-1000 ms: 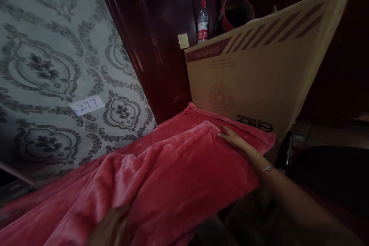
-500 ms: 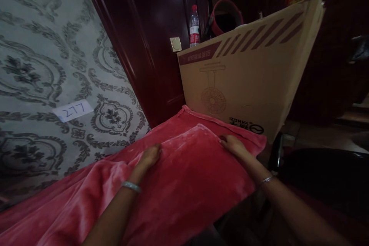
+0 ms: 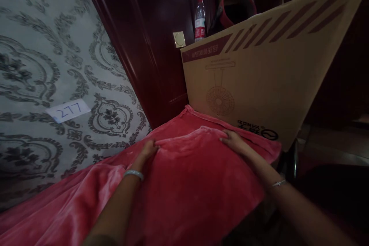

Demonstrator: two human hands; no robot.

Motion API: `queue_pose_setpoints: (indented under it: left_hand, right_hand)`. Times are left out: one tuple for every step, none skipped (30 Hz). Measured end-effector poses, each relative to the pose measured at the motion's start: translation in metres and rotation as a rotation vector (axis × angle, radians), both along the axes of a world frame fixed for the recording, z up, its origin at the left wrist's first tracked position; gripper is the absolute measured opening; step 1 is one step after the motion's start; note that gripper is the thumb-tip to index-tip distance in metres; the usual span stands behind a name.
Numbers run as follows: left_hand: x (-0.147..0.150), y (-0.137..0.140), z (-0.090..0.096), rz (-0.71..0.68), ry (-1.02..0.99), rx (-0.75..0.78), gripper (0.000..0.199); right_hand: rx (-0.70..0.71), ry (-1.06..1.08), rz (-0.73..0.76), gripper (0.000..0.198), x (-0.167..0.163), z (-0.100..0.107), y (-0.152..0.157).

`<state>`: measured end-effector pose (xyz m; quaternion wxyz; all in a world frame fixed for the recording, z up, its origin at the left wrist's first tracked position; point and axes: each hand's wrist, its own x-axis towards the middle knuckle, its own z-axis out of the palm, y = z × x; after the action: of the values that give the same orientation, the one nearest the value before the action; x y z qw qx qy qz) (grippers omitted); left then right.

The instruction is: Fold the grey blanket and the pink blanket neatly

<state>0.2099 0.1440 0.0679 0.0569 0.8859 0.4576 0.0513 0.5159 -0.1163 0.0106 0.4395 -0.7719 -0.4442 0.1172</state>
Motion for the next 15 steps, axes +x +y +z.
queue_pose_setpoints:
  left_hand:
    - [0.001,0.004,0.008,0.015,-0.026,0.033,0.021]
    - [0.002,0.008,0.016,0.035,-0.056,0.071,0.025]
    - [0.004,0.013,0.026,0.063,-0.093,0.116,0.03]
    - [0.007,0.018,0.035,0.101,-0.132,0.168,0.033]
    - [0.011,0.024,0.043,0.14,-0.168,0.222,0.036]
    - [0.015,0.03,0.05,0.175,-0.187,0.263,0.039]
    - [0.019,0.036,0.054,0.202,-0.187,0.284,0.041]
    - [0.023,0.041,0.055,0.215,-0.167,0.278,0.042]
    - [0.027,0.047,0.052,0.218,-0.13,0.248,0.042]
    - [0.03,0.052,0.046,0.214,-0.089,0.202,0.04]
    - [0.033,0.056,0.037,0.206,-0.054,0.15,0.036]
    - [0.034,0.06,0.025,0.199,-0.028,0.102,0.031]
    - [0.035,0.064,0.013,0.191,-0.012,0.065,0.027]
    - [0.034,0.068,0.001,0.184,0.0,0.036,0.024]
    - [0.034,0.072,-0.011,0.179,0.008,0.015,0.023]
  right_hand:
    - [0.014,-0.023,-0.015,0.03,0.009,0.011,0.007]
    - [0.03,-0.043,-0.033,0.03,0.02,0.024,0.015]
    - [0.044,-0.059,-0.052,0.03,0.03,0.036,0.025]
    - [0.055,-0.072,-0.071,0.03,0.041,0.046,0.035]
    - [0.062,-0.082,-0.09,0.031,0.05,0.055,0.046]
    - [0.064,-0.087,-0.106,0.031,0.057,0.061,0.058]
    - [0.06,-0.086,-0.115,0.032,0.062,0.064,0.068]
    - [0.051,-0.08,-0.117,0.032,0.064,0.063,0.078]
    - [0.037,-0.07,-0.11,0.033,0.065,0.059,0.085]
    - [0.02,-0.057,-0.097,0.033,0.064,0.052,0.091]
    - [0.002,-0.043,-0.079,0.033,0.062,0.043,0.093]
    - [-0.016,-0.031,-0.06,0.031,0.061,0.032,0.094]
    - [-0.032,-0.02,-0.045,0.029,0.061,0.022,0.091]
    - [-0.047,-0.011,-0.034,0.026,0.063,0.012,0.087]
    - [-0.063,-0.002,-0.03,0.024,0.066,0.004,0.081]
